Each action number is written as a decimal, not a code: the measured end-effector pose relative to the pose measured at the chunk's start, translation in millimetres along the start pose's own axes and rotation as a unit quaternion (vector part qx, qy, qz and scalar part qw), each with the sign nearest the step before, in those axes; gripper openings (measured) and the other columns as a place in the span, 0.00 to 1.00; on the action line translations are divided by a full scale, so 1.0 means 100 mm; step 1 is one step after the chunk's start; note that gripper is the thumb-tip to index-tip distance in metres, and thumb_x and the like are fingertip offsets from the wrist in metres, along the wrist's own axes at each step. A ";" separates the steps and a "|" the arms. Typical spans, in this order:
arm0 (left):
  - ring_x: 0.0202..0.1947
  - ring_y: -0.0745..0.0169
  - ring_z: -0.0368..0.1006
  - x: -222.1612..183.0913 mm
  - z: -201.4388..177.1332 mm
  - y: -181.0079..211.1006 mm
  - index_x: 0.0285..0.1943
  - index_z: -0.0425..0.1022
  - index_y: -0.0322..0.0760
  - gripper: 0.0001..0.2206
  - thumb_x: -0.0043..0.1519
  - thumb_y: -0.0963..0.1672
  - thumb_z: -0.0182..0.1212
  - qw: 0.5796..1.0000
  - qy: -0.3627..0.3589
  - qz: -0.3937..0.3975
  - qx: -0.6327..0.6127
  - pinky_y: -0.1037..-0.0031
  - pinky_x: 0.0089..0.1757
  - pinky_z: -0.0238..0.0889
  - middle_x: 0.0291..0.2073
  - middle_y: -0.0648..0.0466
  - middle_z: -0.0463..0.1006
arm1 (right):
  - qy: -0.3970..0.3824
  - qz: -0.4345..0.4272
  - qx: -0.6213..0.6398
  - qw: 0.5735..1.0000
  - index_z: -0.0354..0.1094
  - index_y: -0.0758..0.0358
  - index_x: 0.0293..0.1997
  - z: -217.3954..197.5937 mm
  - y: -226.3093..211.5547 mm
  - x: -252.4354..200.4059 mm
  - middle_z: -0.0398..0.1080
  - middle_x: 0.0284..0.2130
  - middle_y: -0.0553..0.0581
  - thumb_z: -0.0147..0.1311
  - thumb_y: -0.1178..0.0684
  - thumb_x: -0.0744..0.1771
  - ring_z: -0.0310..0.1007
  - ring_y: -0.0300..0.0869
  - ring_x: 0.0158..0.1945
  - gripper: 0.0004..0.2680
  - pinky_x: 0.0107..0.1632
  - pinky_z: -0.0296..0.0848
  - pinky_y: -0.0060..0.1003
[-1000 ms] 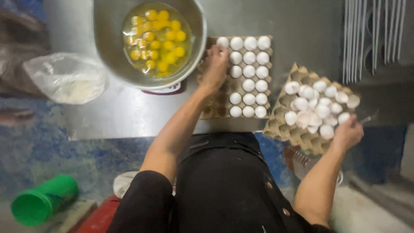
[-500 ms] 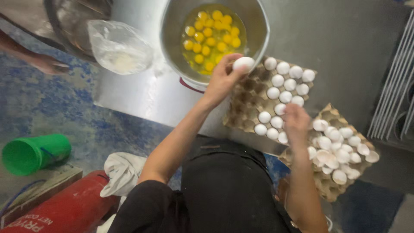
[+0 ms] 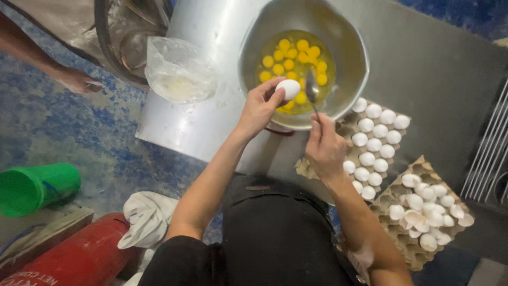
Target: The person cracks many eggs into a large metal bowl one at a time, occasionally using a spoon to scoop yolks or stir.
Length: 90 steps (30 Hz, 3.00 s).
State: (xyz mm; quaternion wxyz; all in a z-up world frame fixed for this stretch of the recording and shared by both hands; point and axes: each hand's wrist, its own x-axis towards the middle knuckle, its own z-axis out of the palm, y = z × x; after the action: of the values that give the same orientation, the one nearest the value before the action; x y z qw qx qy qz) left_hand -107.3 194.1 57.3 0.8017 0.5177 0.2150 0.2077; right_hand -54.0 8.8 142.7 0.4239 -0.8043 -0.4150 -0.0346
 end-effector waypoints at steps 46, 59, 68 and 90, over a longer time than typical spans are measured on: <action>0.38 0.69 0.78 0.38 0.12 0.41 0.58 0.78 0.22 0.18 0.63 0.43 0.62 0.950 -0.141 -0.061 0.271 0.77 0.41 0.72 0.39 0.45 0.85 | -0.213 0.209 0.078 0.951 0.59 0.65 0.31 0.17 0.65 0.88 0.71 0.28 0.59 0.66 0.53 0.63 0.67 0.39 0.33 0.14 0.36 0.68 0.37; 0.36 0.73 0.78 0.50 0.02 0.29 0.58 0.80 0.28 0.16 0.64 0.43 0.59 0.970 -0.152 -0.137 0.129 0.80 0.40 0.74 0.39 0.53 0.84 | -0.226 0.216 0.249 0.917 0.57 0.65 0.33 0.17 0.87 0.89 0.78 0.42 0.57 0.60 0.59 0.64 0.67 0.31 0.38 0.10 0.38 0.70 0.31; 0.39 0.44 0.81 0.39 0.01 0.41 0.58 0.73 0.30 0.18 0.64 0.45 0.67 0.868 -0.056 0.153 0.469 0.63 0.41 0.73 0.37 0.36 0.83 | -0.164 0.041 0.015 0.986 0.63 0.71 0.47 0.02 0.77 0.84 0.76 0.40 0.65 0.60 0.61 0.67 0.76 0.46 0.32 0.09 0.36 0.72 0.39; 0.52 0.37 0.73 -0.46 1.55 -1.01 0.59 0.69 0.33 0.15 0.64 0.41 0.61 0.845 -0.265 0.034 0.464 0.53 0.52 0.66 0.52 0.36 0.75 | 0.138 0.485 -0.004 0.863 0.71 0.69 0.45 -1.12 1.01 -2.18 0.77 0.40 0.56 0.69 0.54 0.65 0.71 0.35 0.36 0.12 0.39 0.73 0.33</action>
State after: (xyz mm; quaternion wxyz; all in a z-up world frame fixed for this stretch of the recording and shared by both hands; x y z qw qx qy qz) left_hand -47.2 16.0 28.0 0.4871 0.8714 0.0472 -0.0341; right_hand -92.2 -239.9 59.7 0.4371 -0.8926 0.0905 0.0634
